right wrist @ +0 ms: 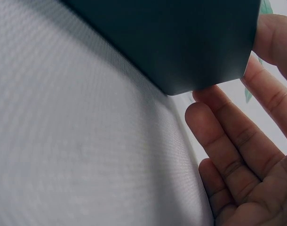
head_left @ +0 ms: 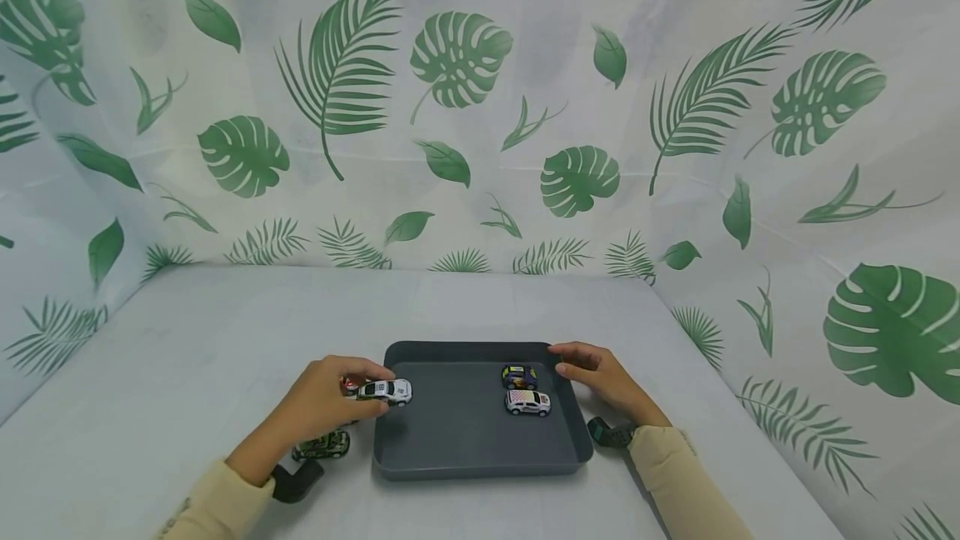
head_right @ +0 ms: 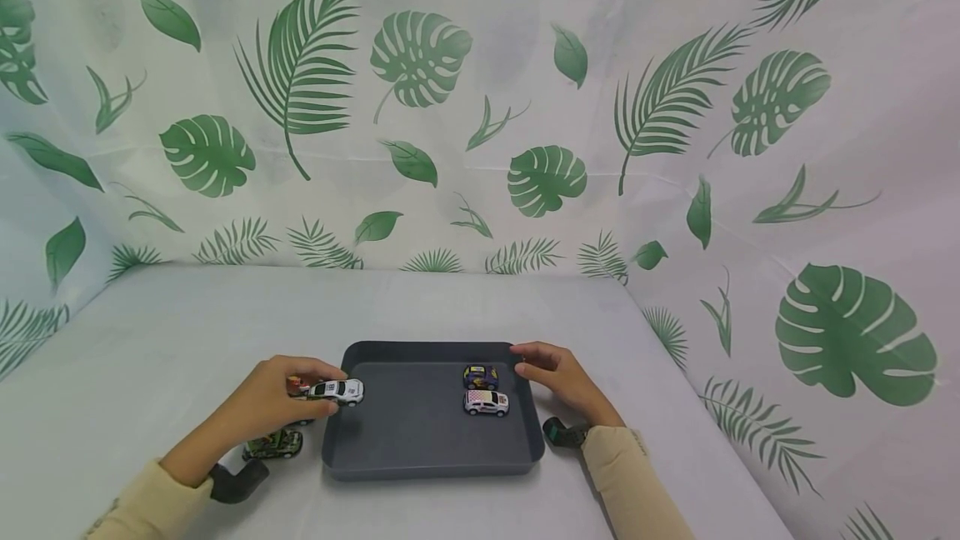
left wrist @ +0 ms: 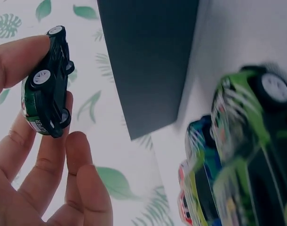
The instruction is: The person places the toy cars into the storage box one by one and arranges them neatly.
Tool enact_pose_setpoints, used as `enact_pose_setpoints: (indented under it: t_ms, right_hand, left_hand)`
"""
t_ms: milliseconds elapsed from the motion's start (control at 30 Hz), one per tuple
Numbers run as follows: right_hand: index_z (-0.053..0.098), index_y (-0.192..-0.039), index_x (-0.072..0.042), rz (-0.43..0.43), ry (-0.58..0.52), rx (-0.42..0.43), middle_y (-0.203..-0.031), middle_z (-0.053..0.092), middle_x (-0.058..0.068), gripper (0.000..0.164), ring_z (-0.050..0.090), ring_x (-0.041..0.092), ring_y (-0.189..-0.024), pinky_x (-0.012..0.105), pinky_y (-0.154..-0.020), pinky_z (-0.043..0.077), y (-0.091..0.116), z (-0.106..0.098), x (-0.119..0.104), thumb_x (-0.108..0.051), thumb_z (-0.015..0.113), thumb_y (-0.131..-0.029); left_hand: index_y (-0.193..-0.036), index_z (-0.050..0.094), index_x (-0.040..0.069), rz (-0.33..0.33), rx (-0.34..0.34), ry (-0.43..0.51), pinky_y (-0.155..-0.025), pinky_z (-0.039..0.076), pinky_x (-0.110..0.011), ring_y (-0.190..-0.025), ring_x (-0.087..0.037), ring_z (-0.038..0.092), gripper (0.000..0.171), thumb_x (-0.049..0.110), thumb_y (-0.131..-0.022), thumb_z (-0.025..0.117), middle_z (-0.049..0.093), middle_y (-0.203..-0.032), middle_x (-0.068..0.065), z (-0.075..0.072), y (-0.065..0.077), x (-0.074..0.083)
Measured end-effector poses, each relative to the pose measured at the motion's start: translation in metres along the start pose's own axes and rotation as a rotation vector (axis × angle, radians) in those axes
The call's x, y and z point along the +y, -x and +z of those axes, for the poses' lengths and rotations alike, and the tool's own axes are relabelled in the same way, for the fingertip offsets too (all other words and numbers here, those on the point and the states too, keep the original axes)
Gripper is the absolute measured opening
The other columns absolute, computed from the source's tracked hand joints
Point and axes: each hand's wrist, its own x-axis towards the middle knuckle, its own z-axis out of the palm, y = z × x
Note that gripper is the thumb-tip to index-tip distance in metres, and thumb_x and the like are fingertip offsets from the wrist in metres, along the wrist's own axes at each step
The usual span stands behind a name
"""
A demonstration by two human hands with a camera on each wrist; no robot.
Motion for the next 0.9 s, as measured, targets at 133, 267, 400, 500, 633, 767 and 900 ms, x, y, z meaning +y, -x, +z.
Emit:
enact_pose_setpoints:
  t_ms: [133,267,400,500,633,767,900]
  right_hand:
    - [0.066,-0.141,0.006,0.002,0.005,0.005,-0.142,0.066,0.025,0.041,0.067,0.011,-0.117,0.028,-0.102,0.051,-0.001,0.0,0.0,-0.014,0.071,-0.106]
    - [0.066,-0.141,0.005,0.011,0.01,0.008,-0.142,0.067,0.024,0.041,0.067,0.018,-0.121,0.036,-0.106,0.05,-0.001,0.0,0.001,-0.015,0.071,-0.106]
    - [0.065,-0.142,0.005,0.009,0.014,0.001,-0.142,0.067,0.024,0.042,0.066,0.03,-0.127,0.05,-0.112,0.048,0.0,0.0,0.001,-0.016,0.071,-0.106]
    - [0.065,-0.142,0.004,0.011,0.013,0.002,-0.141,0.067,0.024,0.042,0.065,0.034,-0.129,0.056,-0.114,0.046,0.0,0.0,0.001,-0.016,0.071,-0.106]
    - [0.065,-0.143,0.004,0.016,0.005,0.002,-0.142,0.067,0.023,0.043,0.065,0.035,-0.13,0.058,-0.114,0.045,0.0,0.0,0.002,-0.016,0.071,-0.106]
    - [0.065,-0.143,0.004,0.025,0.003,0.004,-0.142,0.067,0.023,0.043,0.065,0.033,-0.129,0.059,-0.115,0.045,0.0,0.0,0.001,-0.017,0.072,-0.105]
    - [0.065,-0.143,0.004,0.021,0.007,0.001,-0.142,0.067,0.023,0.043,0.066,0.031,-0.127,0.055,-0.113,0.047,0.0,-0.001,0.0,-0.016,0.071,-0.106]
  left_hand:
    - [-0.114,0.084,0.017,0.019,-0.009,0.004,-0.073,0.05,-0.035,-0.092,-0.019,0.058,0.032,0.019,-0.085,0.094,0.076,-0.114,0.0,0.004,-0.001,0.004]
    - [-0.115,0.084,0.017,0.045,-0.018,0.007,-0.072,0.051,-0.032,-0.09,-0.017,0.059,0.032,0.02,-0.085,0.094,0.076,-0.11,0.003,0.009,-0.002,0.006]
    - [-0.114,0.085,0.022,0.06,-0.014,-0.02,-0.08,0.046,-0.039,-0.091,-0.011,0.061,0.032,0.025,-0.084,0.095,0.075,-0.103,0.009,0.014,-0.002,0.009]
    - [-0.113,0.085,0.025,0.064,-0.013,-0.027,-0.083,0.031,-0.048,-0.09,-0.009,0.062,0.032,0.027,-0.083,0.096,0.074,-0.097,0.012,0.018,-0.002,0.01]
    - [-0.114,0.085,0.021,0.09,-0.038,0.031,-0.078,0.034,-0.045,-0.087,-0.013,0.061,0.032,0.025,-0.084,0.095,0.073,-0.099,0.009,0.025,-0.003,0.009]
    - [-0.116,0.084,0.017,0.115,-0.074,0.077,-0.062,0.047,-0.03,-0.087,-0.014,0.061,0.033,0.025,-0.086,0.094,0.075,-0.105,0.005,0.032,-0.005,0.009]
    - [-0.115,0.085,0.019,0.094,-0.085,0.057,-0.07,0.051,-0.032,-0.091,-0.014,0.062,0.032,0.025,-0.086,0.094,0.076,-0.109,0.005,0.04,-0.006,0.015]
